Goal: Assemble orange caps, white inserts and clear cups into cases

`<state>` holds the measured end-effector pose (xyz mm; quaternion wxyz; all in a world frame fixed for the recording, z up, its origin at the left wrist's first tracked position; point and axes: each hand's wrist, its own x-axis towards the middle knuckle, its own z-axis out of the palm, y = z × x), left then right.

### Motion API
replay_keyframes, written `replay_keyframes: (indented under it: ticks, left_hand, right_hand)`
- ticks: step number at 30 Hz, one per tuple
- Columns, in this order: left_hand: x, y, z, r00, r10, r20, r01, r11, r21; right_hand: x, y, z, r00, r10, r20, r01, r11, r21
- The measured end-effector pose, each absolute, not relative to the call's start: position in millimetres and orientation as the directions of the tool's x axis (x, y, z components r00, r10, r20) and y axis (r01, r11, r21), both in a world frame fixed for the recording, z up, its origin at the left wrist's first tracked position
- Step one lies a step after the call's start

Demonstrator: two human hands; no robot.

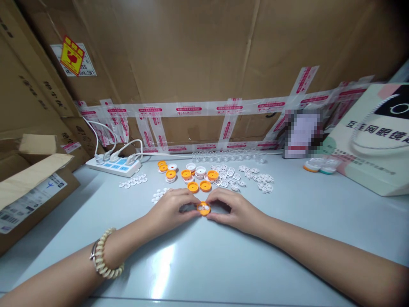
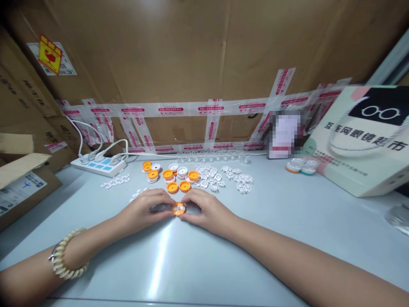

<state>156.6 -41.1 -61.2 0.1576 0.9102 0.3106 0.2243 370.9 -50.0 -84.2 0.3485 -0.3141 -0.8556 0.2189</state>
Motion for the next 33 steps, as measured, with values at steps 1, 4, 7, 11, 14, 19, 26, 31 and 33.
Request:
replay_keyframes:
  ticks: [1,4,7,11,14,19,26,31,33]
  left_hand:
    - [157.2,-41.2,-61.6,0.706,0.636,0.312,0.493,-0.757,0.429]
    - [158.7,-41.8,-62.7,0.705,0.637,0.312,0.493,-0.756,0.431]
    - [159.6,-41.9,-63.3,0.703,0.638,0.314,0.485,-0.754,0.443]
    - [159.9,-41.9,-63.1,0.709,0.637,0.303,0.479,-0.751,0.455]
    - [159.6,-43.3,-61.5,0.715,0.634,0.295,0.475,-0.749,0.462]
    - [158.5,-35.1,-45.7,0.645,0.646,0.408,0.487,-0.759,0.433]
    - [164.1,26.8,-9.3,0.527,0.831,0.178,0.790,-0.556,0.259]
    - [174.1,59.9,-21.2,0.503,0.860,0.092,0.818,-0.507,0.271]
    - [177.2,67.3,-28.6,0.493,0.866,0.079,0.818,-0.493,0.297]
  right_hand:
    - [370.9,-49.8,-84.7,-0.562,0.685,0.464,0.381,0.712,-0.589]
    - [371.2,-49.2,-87.0,-0.569,0.671,0.476,0.372,0.726,-0.578]
    - [370.9,-48.9,-88.7,-0.568,0.672,0.475,0.368,0.724,-0.583]
    - [369.6,-48.9,-88.7,-0.563,0.689,0.457,0.368,0.703,-0.608]
    - [369.2,-49.2,-88.0,-0.567,0.685,0.458,0.355,0.705,-0.614]
    - [369.4,-50.9,-86.7,-0.558,0.692,0.458,0.362,0.699,-0.616]
    - [367.8,-53.8,-85.0,-0.490,0.782,0.385,0.399,0.593,-0.699]
    - [368.5,-54.0,-85.7,-0.486,0.792,0.369,0.409,0.580,-0.705]
    - [368.9,-53.8,-86.4,-0.489,0.790,0.369,0.398,0.578,-0.712]
